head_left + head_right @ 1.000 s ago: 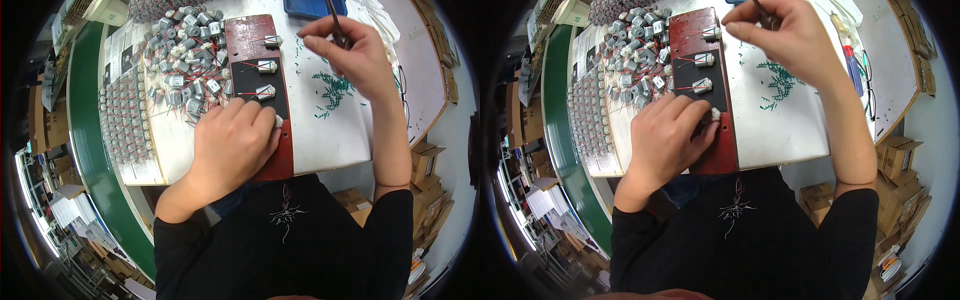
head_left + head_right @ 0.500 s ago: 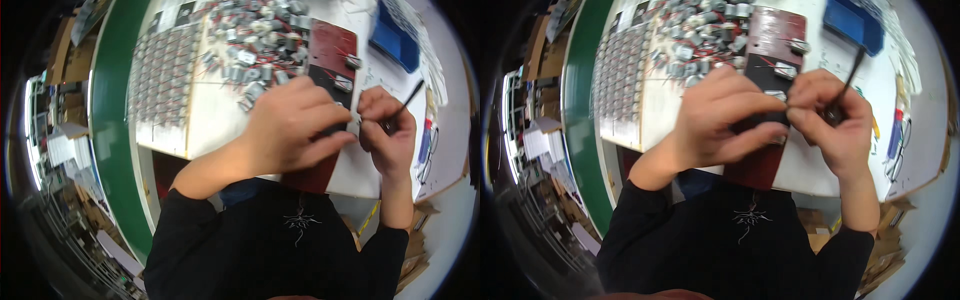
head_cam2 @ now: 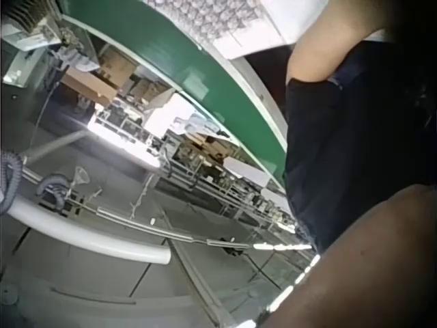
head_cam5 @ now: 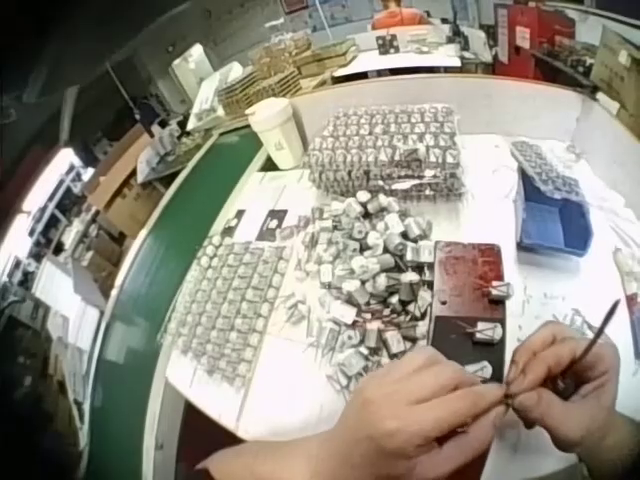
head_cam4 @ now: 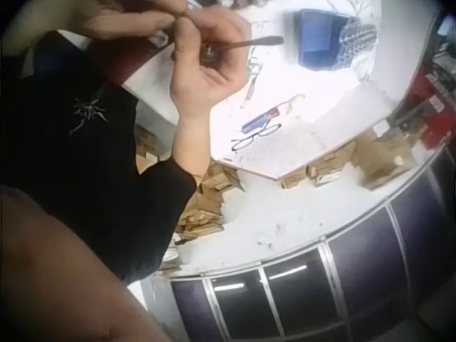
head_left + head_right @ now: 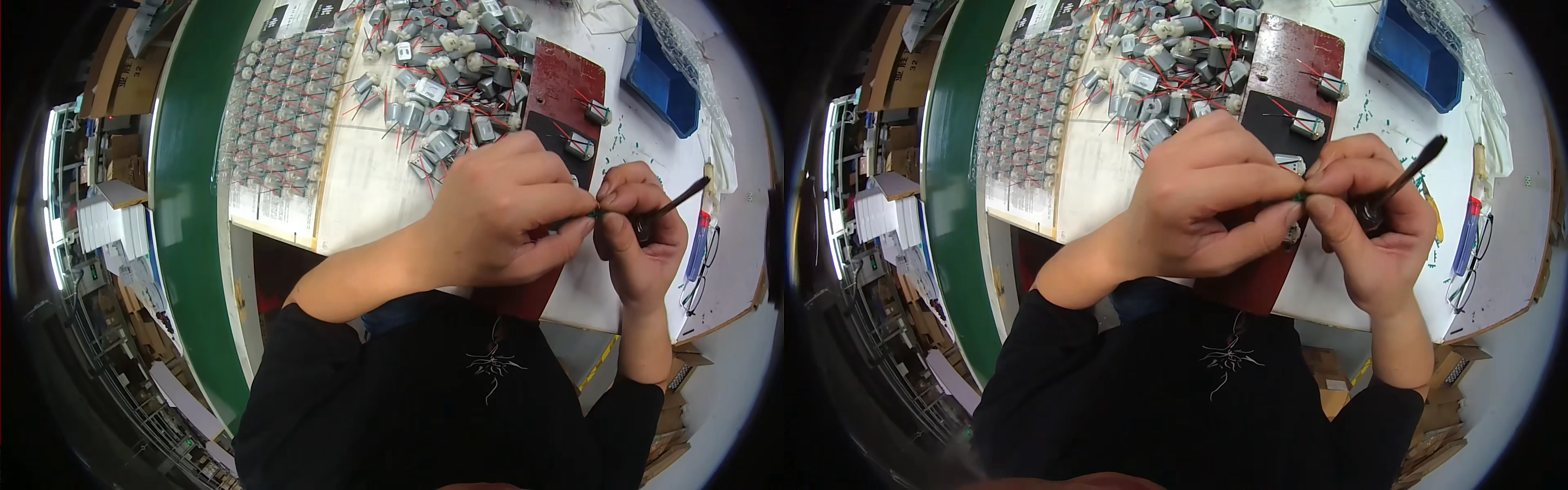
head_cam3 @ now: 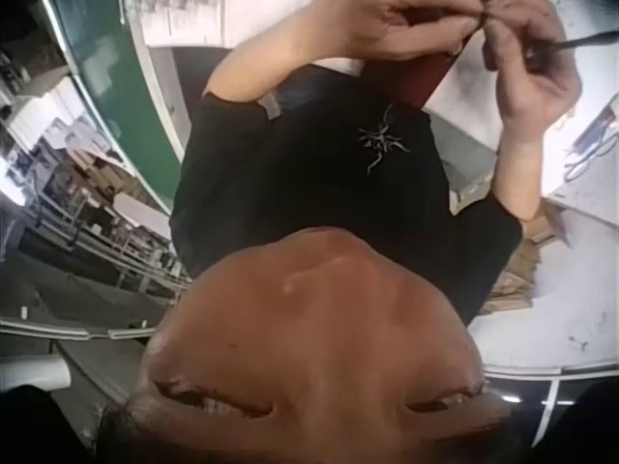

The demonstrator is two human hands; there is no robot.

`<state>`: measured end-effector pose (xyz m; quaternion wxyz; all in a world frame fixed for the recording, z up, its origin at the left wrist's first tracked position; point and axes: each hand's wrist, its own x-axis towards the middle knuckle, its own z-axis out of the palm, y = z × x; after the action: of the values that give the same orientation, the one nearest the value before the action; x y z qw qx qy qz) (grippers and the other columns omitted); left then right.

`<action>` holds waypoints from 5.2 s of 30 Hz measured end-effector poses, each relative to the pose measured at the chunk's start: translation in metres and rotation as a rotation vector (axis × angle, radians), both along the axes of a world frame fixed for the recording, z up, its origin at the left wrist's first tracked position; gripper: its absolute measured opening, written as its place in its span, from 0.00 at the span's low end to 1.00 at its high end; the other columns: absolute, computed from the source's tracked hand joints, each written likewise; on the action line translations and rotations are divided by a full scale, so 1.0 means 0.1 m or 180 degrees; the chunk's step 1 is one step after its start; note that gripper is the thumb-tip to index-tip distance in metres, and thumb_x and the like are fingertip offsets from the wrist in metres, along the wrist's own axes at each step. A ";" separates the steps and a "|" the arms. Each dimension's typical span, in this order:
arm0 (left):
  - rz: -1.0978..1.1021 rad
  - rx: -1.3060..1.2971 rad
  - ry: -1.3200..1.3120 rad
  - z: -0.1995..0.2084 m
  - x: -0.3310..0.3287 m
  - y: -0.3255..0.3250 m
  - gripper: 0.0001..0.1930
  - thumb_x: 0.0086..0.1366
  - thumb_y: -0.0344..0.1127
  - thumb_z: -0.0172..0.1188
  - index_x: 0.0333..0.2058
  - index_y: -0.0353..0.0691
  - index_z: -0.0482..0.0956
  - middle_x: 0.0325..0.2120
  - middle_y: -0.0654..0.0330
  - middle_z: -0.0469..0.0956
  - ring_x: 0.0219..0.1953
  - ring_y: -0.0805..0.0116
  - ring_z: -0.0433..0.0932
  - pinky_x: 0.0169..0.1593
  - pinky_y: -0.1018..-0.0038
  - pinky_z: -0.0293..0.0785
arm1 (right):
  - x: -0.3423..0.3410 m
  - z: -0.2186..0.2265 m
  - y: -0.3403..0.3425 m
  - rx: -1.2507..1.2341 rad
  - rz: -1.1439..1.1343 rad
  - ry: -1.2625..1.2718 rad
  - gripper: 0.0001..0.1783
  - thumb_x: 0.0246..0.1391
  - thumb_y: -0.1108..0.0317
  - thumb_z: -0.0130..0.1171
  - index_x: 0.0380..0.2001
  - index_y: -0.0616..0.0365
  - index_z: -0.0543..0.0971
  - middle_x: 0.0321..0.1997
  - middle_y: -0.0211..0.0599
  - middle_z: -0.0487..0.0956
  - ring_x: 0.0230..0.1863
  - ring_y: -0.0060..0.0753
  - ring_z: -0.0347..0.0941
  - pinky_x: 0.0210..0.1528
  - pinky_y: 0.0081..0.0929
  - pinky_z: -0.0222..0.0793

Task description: Assembling small electronic components and wiring onto a red fixture on an assembly line.

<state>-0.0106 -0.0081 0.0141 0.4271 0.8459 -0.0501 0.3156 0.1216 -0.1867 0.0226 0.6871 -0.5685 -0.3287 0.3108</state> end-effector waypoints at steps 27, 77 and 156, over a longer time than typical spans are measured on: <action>-0.0053 0.0032 0.0931 -0.17 0.04 0.17 0.13 0.58 0.32 0.73 0.41 0.43 0.82 0.36 0.61 0.85 0.42 0.55 0.80 0.47 0.60 0.76 | 0.24 -0.04 0.10 -0.1461 0.0447 -0.0201 0.08 0.61 0.72 0.71 0.40 0.63 0.82 0.35 0.25 0.80 0.25 0.11 0.68 0.25 0.13 0.61; 0.0196 0.0191 0.1044 -0.18 0.13 0.12 0.11 0.55 0.38 0.76 0.39 0.50 0.93 0.29 0.65 0.82 0.35 0.63 0.79 0.40 0.68 0.75 | 0.35 0.33 -0.08 -0.2073 0.1163 -0.3287 0.15 0.72 0.64 0.57 0.31 0.62 0.77 0.28 0.41 0.77 0.26 0.38 0.75 0.29 0.34 0.69; -0.0474 -0.0643 -0.0202 -0.04 0.12 0.20 0.09 0.57 0.24 0.75 0.37 0.36 0.85 0.32 0.59 0.83 0.34 0.65 0.81 0.39 0.71 0.76 | 0.07 0.10 0.04 -0.0361 0.0085 0.0669 0.15 0.56 0.82 0.72 0.45 0.63 0.79 0.41 0.41 0.83 0.24 0.15 0.73 0.22 0.14 0.64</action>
<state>0.0014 0.0115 0.0103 0.5306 0.7820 -0.0942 0.3131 0.1283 -0.1830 0.0321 0.6803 -0.5664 -0.2443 0.3959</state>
